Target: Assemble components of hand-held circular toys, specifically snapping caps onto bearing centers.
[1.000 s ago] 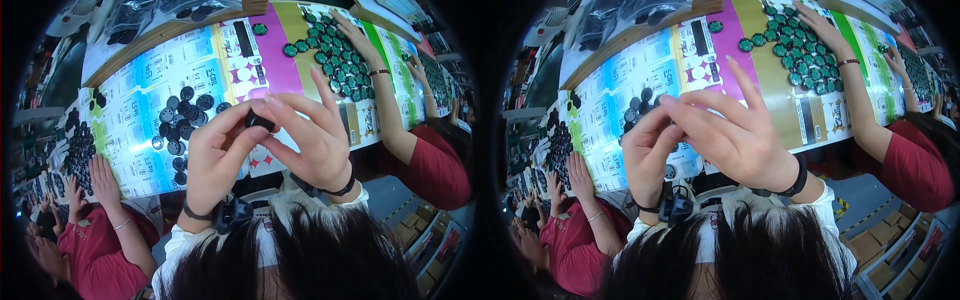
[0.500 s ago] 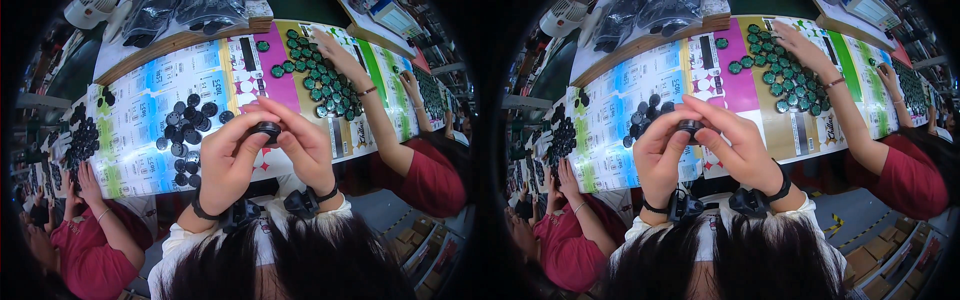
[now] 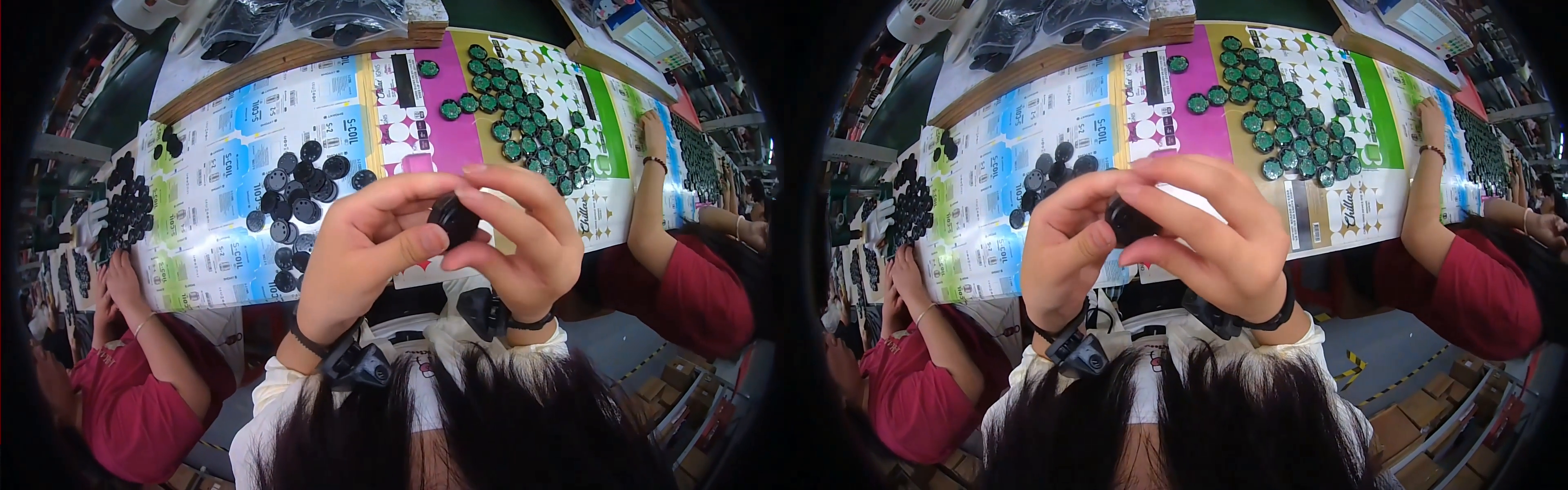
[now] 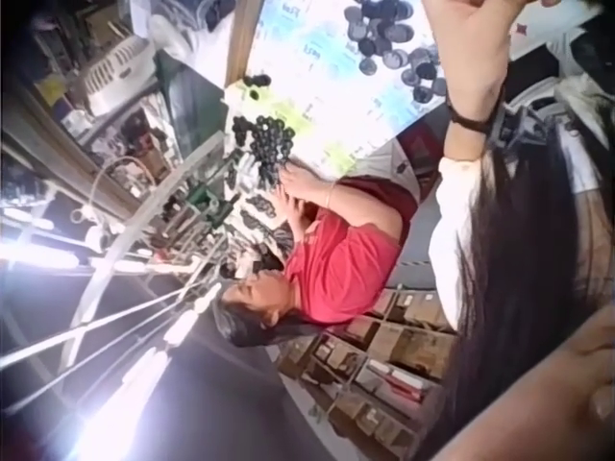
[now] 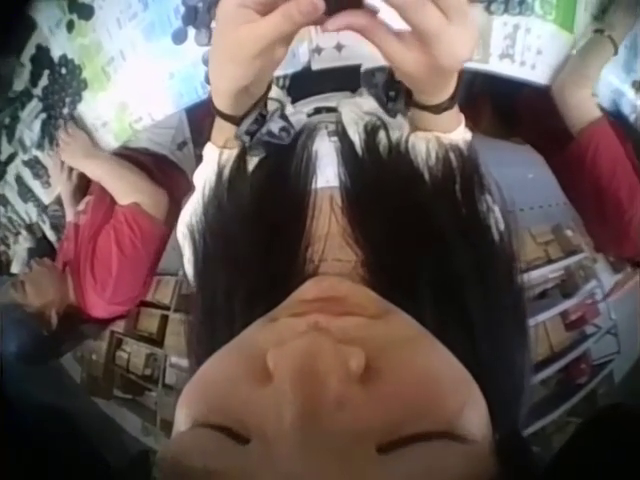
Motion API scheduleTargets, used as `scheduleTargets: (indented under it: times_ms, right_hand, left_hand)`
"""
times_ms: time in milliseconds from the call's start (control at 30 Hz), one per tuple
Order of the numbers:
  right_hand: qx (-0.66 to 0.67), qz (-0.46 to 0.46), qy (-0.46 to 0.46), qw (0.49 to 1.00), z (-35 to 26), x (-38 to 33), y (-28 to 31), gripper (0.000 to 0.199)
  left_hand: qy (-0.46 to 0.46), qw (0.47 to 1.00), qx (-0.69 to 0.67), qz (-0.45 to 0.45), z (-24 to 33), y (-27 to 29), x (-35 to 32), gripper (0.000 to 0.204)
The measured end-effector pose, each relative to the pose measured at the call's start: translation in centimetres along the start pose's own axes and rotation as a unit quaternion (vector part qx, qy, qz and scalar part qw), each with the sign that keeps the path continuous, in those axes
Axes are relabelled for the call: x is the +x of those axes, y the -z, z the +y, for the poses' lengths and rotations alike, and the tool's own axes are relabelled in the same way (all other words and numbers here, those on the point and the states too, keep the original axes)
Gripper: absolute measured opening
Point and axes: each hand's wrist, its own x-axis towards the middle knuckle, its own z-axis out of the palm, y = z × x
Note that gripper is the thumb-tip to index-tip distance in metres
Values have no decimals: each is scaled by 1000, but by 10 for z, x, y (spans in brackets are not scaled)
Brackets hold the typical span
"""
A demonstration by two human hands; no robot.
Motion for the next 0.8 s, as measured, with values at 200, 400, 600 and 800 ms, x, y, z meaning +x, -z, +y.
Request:
scheduleTargets:
  times_ms: [200, 400, 600, 800]
  right_hand:
    - [10, -60, 4, 998, 0, 8, 7, 48]
    - [51, -75, -2, 996, 0, 7, 10, 48]
    - [40, -98, 14, 994, 1, 8, 10, 48]
    - [32, -102, 33, 994, 1, 6, 11, 49]
  left_hand:
    - [11, 995, -99, 4, -3, 1, 0, 41]
    - [44, 990, -132, -3, 0, 4, 2, 43]
    - [41, 992, -121, 12, 1, 4, 0, 44]
    - [50, 993, -102, 16, 1, 2, -1, 43]
